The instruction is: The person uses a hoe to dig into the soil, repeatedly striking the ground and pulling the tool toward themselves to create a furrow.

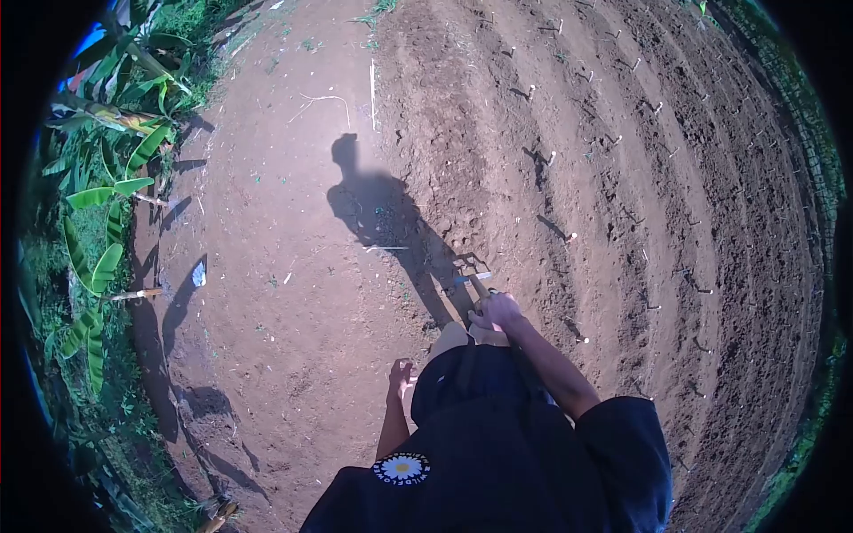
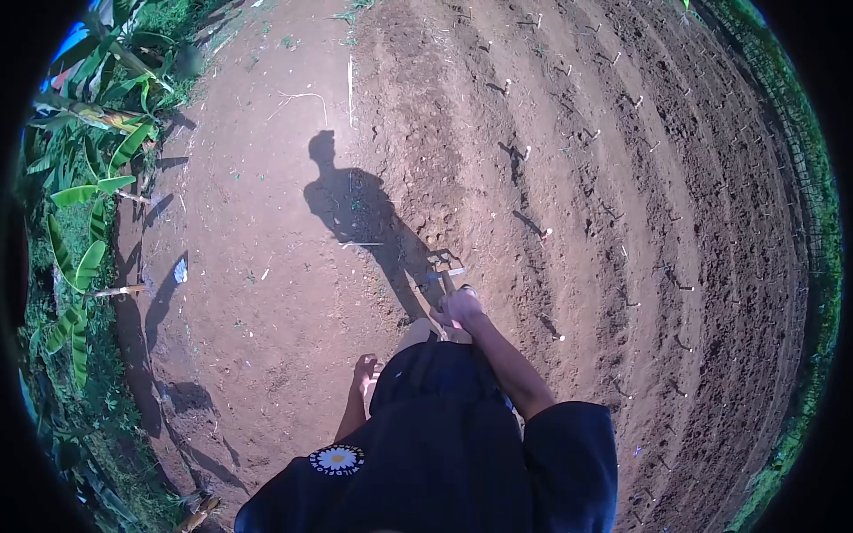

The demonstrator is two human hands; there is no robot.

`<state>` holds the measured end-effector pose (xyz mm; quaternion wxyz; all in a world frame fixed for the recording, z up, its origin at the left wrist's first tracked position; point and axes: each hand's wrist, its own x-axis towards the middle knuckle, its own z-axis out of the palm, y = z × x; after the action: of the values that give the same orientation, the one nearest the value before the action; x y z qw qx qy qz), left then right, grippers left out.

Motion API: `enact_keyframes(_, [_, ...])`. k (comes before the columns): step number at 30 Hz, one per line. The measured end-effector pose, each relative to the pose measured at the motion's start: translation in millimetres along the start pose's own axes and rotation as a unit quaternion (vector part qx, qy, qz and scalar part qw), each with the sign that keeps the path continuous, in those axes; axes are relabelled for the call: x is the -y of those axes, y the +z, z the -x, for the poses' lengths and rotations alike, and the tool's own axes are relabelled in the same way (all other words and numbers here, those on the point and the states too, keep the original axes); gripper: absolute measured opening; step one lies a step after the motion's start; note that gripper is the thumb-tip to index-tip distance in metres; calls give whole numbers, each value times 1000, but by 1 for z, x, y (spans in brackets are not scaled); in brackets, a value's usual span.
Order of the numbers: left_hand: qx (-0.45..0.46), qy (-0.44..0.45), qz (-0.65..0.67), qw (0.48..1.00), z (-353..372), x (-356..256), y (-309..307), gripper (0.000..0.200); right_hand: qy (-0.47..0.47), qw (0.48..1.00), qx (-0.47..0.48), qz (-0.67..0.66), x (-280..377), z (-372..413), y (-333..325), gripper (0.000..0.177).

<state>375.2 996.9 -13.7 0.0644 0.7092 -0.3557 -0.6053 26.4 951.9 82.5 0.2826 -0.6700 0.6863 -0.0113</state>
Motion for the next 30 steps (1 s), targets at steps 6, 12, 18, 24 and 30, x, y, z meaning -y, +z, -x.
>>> enact_keyframes(6, [-52,169,45,983,-5,-151,38,31,-25,998,-41,29,-18,-54,-63,55])
enact_keyframes(12, [-136,200,-13,970,-8,-151,54,28,-14,999,37,19,-26,-91,-101,52])
enact_keyframes(18, [-99,118,-195,969,-43,-49,45,32,-19,999,0,-47,-30,-97,-74,50])
enact_keyframes(24, [-18,4,-159,987,-63,-19,40,38,-8,1000,13,-26,-24,-41,-24,42])
enact_keyframes(30, [-24,75,-144,986,-94,-61,27,39,-66,994,-85,-23,-58,-35,29,42])
